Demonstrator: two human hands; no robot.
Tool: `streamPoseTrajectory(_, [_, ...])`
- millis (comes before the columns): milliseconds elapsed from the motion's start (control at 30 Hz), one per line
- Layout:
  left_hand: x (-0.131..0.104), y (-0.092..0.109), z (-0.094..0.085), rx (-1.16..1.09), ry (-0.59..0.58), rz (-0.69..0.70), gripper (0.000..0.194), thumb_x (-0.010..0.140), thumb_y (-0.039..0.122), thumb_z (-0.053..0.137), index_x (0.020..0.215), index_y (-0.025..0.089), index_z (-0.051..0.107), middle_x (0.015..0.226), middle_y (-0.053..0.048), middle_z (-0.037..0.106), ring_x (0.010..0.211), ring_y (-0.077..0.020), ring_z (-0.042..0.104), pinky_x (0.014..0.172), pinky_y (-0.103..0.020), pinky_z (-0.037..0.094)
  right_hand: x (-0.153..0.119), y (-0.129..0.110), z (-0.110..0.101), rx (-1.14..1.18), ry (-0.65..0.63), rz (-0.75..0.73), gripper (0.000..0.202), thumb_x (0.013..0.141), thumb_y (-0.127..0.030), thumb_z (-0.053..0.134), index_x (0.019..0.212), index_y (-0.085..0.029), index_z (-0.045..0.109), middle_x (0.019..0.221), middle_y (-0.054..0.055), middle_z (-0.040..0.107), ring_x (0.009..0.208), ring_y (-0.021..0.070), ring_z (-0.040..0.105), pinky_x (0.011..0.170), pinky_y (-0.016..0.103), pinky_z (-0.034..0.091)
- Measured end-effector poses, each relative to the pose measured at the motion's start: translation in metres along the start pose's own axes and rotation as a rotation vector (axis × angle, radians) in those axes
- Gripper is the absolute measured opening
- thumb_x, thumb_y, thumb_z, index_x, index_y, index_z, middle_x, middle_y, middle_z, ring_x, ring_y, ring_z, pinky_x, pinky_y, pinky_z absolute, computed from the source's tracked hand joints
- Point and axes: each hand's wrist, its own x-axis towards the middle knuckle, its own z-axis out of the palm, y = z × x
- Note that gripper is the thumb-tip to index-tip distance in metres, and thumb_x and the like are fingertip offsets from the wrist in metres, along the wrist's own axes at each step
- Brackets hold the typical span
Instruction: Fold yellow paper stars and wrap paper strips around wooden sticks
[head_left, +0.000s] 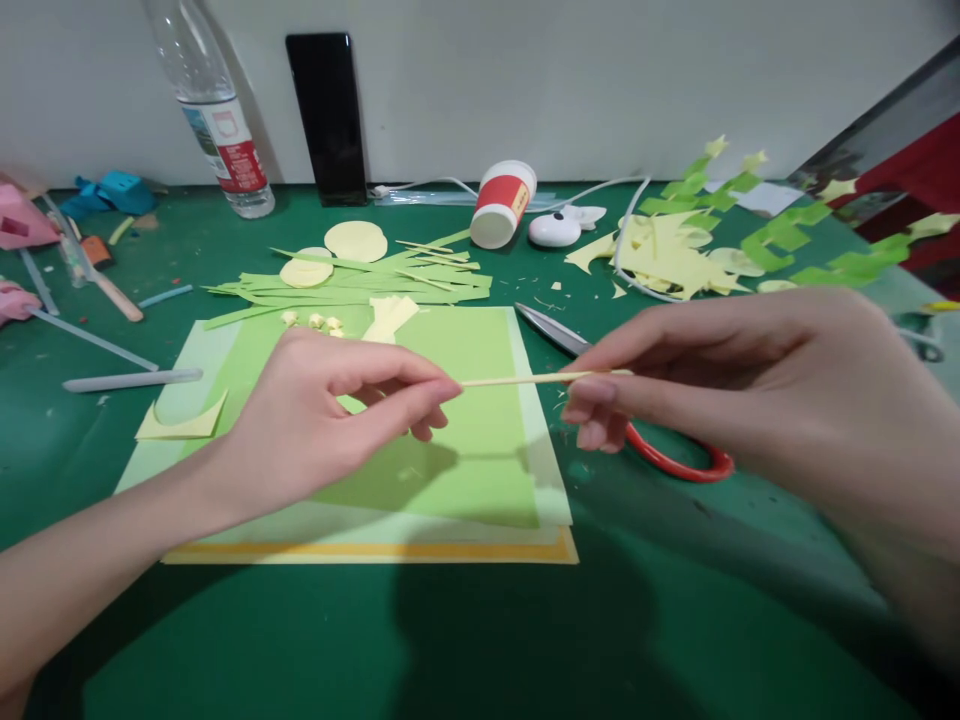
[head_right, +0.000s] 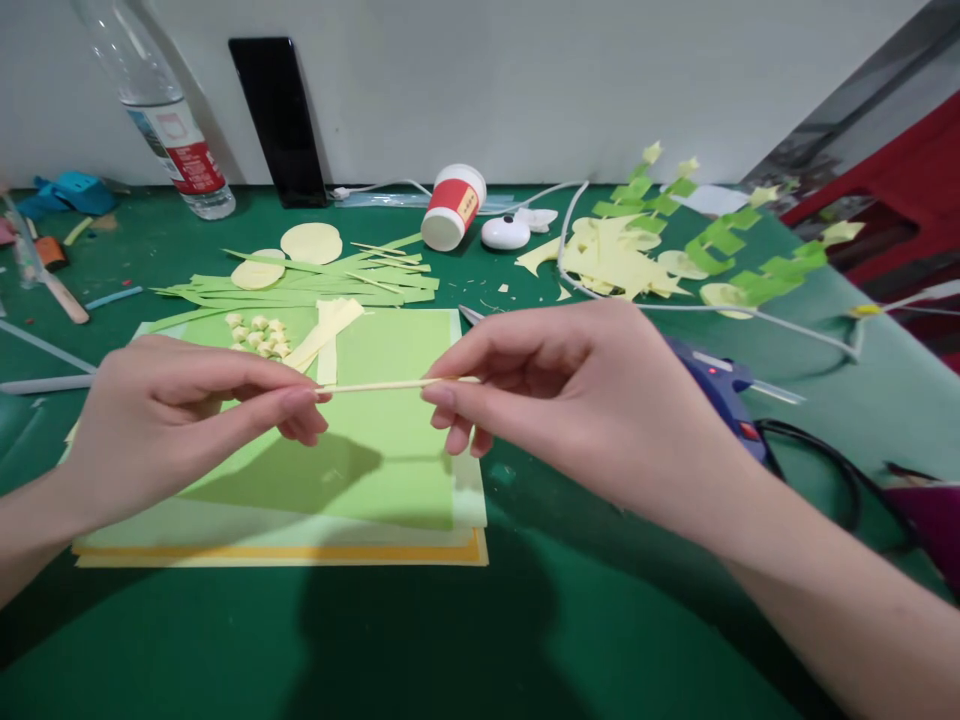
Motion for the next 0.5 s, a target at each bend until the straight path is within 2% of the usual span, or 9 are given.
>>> streamPoseTrajectory(100, [0.002,-0.005,-0.005,-0.100,0.053,-0.068,0.011,0.077,0.020,0.059,0.068,0.018,0.064,0.058,0.004,0.065,0.052,-0.0078,0.060,0.048,-0.014,0.049,0.004,0.001,-0.006,-0.010,0.070,0.006,0.008,0.069,-0.015,0.066,0.064,-0.020,0.066,0.050,-0.003,0.062,0.044,0.0063,0.057,0.041,0.011,0.048])
streamPoseTrajectory(167, [0.004,-0.009,-0.005,-0.186,0.079,-0.078,0.013,0.082,0.023,0.053,0.075,0.017,0.063,0.064,0.002,0.066,0.058,-0.0089,0.062,0.055,-0.016,0.052,0.007,0.004,-0.007,0.006,0.055,0.007,0.006,0.069,-0.018,0.066,0.064,-0.020,0.066,0.051,-0.001,0.062,0.045,0.0080,0.058,0.043,0.013,0.050])
streamPoseTrajectory(267, [0.005,-0.008,-0.002,-0.196,-0.048,-0.104,0.017,0.083,0.026,0.050,0.087,0.017,0.064,0.075,0.000,0.069,0.066,-0.0105,0.065,0.059,-0.018,0.052,0.008,0.008,-0.002,0.030,-0.072,0.073,0.005,0.068,-0.022,0.067,0.065,-0.019,0.066,0.052,-0.001,0.063,0.046,0.0092,0.059,0.044,0.015,0.050])
streamPoseTrajectory(367, [0.003,-0.004,0.003,-0.071,-0.190,-0.106,0.016,0.079,0.027,0.056,0.078,0.017,0.068,0.069,0.001,0.071,0.060,-0.0112,0.065,0.054,-0.017,0.050,0.006,0.008,0.005,0.041,-0.142,0.120,0.005,0.068,-0.023,0.067,0.065,-0.020,0.066,0.052,-0.002,0.063,0.046,0.0079,0.058,0.045,0.014,0.049])
streamPoseTrajectory(500, [0.002,-0.001,0.004,-0.088,-0.198,-0.145,0.018,0.079,0.025,0.056,0.068,0.017,0.068,0.062,0.004,0.070,0.053,-0.0083,0.063,0.049,-0.013,0.048,0.005,0.007,0.006,0.070,-0.136,0.110,0.007,0.069,-0.025,0.066,0.064,-0.021,0.065,0.051,-0.003,0.063,0.045,0.0073,0.058,0.043,0.013,0.048])
